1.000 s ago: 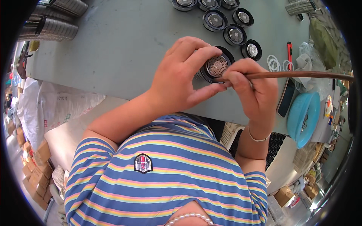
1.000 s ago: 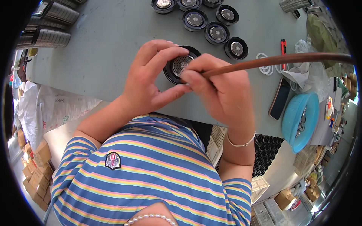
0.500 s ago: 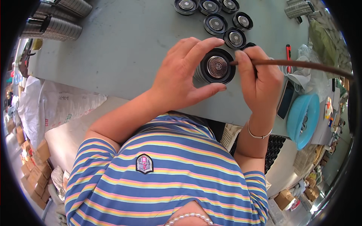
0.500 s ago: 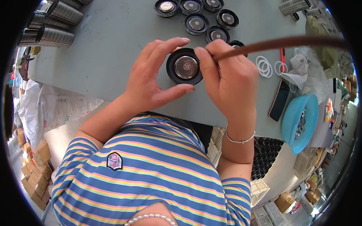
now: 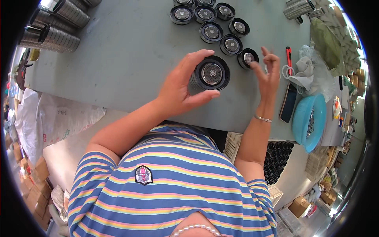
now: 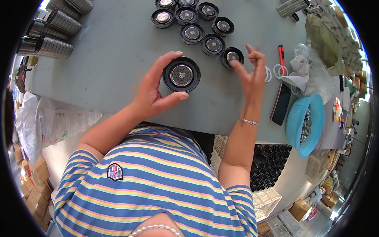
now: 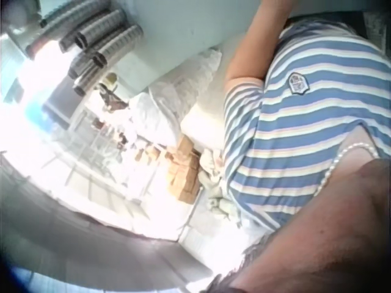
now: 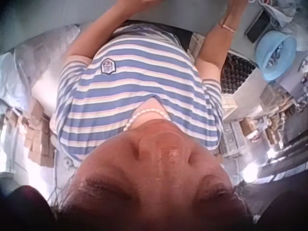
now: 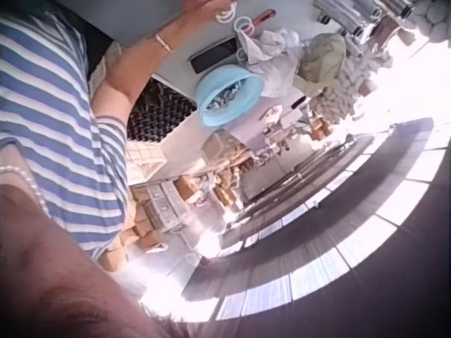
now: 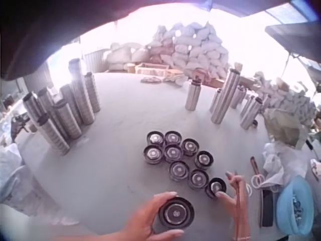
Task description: Assemble metal filter components by inserting mesh caps and sealing rings into housings, using a stick for precision and a cloth for cleaning.
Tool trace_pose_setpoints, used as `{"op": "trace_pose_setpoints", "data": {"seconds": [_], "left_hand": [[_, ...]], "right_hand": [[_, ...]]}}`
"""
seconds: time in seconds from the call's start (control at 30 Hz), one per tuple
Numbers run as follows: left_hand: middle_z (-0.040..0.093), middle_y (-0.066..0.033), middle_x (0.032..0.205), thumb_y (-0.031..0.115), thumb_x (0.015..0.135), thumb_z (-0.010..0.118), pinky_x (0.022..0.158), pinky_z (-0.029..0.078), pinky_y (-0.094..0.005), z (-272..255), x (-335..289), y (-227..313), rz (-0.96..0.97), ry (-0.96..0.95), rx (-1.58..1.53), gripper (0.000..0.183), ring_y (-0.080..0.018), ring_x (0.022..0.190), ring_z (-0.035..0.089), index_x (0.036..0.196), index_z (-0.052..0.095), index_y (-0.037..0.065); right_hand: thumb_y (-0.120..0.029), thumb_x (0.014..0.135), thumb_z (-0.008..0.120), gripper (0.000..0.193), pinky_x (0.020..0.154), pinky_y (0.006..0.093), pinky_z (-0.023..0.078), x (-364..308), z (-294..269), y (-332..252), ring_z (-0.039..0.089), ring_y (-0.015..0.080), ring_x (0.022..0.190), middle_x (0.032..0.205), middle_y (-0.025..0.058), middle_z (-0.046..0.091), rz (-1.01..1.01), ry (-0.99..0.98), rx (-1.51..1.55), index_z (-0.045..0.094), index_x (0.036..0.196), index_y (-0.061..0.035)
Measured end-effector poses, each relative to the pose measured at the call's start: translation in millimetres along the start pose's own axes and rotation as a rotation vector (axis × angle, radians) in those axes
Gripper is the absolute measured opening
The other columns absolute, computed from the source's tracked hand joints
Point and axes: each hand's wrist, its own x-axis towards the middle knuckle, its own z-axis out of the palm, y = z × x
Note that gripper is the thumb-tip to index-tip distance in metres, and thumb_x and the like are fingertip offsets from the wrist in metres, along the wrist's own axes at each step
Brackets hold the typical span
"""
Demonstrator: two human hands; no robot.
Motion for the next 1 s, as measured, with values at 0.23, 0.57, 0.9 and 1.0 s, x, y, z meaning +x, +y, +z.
{"op": "trace_pose_setpoints", "data": {"seconds": [0.23, 0.57, 0.9, 1.0], "left_hand": [[0.054, -0.0154, 0.137, 0.027, 0.082, 0.086, 0.106, 0.046, -0.0374, 1, 0, -11, 0.033, -0.005, -0.049, 0.084, -0.0286, 0.124, 0.058, 0.150, 0.042, 0.004], [0.053, -0.0209, 0.148, 0.033, 0.082, 0.087, 0.112, 0.042, -0.0408, -4, -1, -10, -0.043, -0.065, -0.021, 0.100, -0.0312, 0.137, 0.053, 0.159, 0.031, 0.003], [0.056, -0.0161, 0.145, 0.041, 0.067, 0.096, 0.109, 0.044, -0.0404, -11, 17, 0, 0.102, -0.044, 0.007, 0.112, -0.0301, 0.133, 0.056, 0.155, 0.038, 0.002], [0.058, -0.0152, 0.139, 0.036, 0.070, 0.095, 0.106, 0.046, -0.0390, -1, 14, -4, -0.033, -0.091, -0.115, 0.101, -0.0293, 0.127, 0.059, 0.150, 0.043, 0.002]], "right_hand": [[-0.008, 0.070, 0.090, 0.060, 0.106, 0.0377, 0.046, -9, -3, -19, 0.061, 0.0249, 0.116, 0.125, 0.0159, 0.062, 0.084, -0.065, 0.300, 0.044, 0.108, -0.0077], [-0.021, 0.065, 0.095, 0.055, 0.096, 0.0394, 0.050, -19, 43, -129, 0.065, 0.0333, 0.107, 0.118, 0.0120, 0.070, -0.285, -0.324, 0.114, 0.056, 0.100, -0.0073], [-0.017, 0.093, 0.075, 0.019, 0.086, 0.0359, 0.053, -32, -54, -12, 0.069, 0.0245, 0.099, 0.104, 0.0124, 0.073, 0.262, 0.267, -0.441, 0.066, 0.105, -0.0057], [-0.006, 0.083, 0.078, 0.022, 0.080, 0.0380, 0.054, -39, -70, 32, 0.067, 0.0322, 0.087, 0.094, 0.0110, 0.071, -0.031, 0.121, -0.564, 0.067, 0.102, -0.0068]]}}
